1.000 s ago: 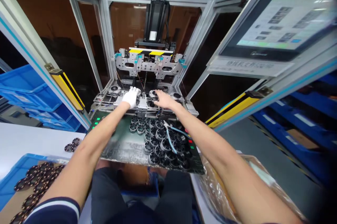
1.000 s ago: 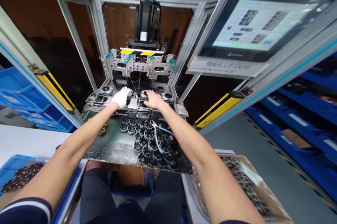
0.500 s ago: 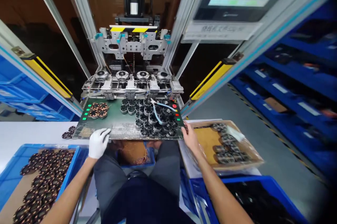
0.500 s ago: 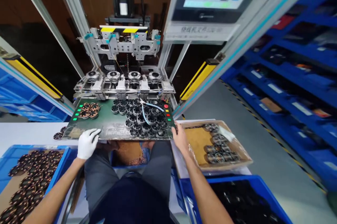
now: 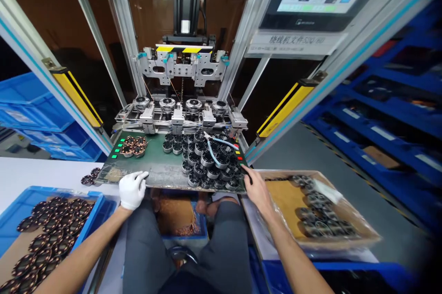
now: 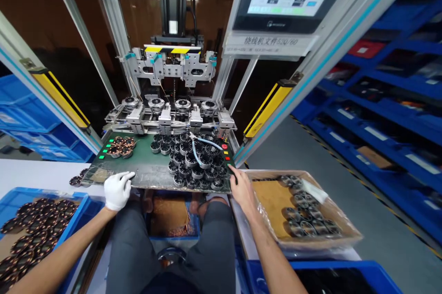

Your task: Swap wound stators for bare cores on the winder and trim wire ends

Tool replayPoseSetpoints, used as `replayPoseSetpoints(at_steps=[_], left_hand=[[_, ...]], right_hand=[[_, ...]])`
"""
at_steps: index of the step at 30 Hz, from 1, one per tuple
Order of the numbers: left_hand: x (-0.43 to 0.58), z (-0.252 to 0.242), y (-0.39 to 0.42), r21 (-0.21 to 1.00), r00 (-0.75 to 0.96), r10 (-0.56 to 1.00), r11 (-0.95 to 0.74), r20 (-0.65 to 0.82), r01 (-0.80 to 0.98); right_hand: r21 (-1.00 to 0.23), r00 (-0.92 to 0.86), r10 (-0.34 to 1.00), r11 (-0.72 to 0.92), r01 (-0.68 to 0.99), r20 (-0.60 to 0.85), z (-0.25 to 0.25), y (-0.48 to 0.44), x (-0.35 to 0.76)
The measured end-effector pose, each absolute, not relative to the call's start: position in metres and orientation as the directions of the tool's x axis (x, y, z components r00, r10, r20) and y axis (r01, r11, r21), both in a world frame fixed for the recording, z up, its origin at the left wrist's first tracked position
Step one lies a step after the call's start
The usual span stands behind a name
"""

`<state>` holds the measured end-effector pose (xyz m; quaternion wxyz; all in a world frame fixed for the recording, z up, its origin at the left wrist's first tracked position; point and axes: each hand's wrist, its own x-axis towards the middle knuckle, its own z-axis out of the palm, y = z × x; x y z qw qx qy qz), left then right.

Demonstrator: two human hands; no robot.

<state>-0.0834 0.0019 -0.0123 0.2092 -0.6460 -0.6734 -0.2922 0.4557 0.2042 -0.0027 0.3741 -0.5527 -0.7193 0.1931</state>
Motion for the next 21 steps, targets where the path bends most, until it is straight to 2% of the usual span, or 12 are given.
replayPoseSetpoints(at_steps=[4,9,13,17,21], left_hand=[[-0.079,-0.010,0.002,0.145,-0.099,0.748,0.003,0.657,0.989],[-0.072,-0.013,0.002,0.168,-0.117,0.716,0.000,0.688,0.986],[-0.071,-0.015,0.002,0.179,-0.109,0.700,-0.026,0.705,0.984],[-0.070,-0.019,0.000,0.220,-0.149,0.709,-0.008,0.689,0.975],[-0.065,-0.017,0.004,0.290,-0.220,0.753,0.040,0.620,0.956]], right_hand=[[-0.761,-0.034,0.946,0.280,0.585,0.322,-0.004,0.202,0.454],[-0.897,0.289,0.907,0.173,0.407,0.306,-0.024,0.173,0.440],[-0.986,0.502,0.854,0.066,0.153,0.135,-0.048,0.156,0.414],[-0.995,0.455,0.889,-0.008,-0.100,-0.053,-0.065,0.166,0.389],[-0.985,0.379,0.921,-0.022,-0.173,-0.087,-0.068,0.171,0.380]])
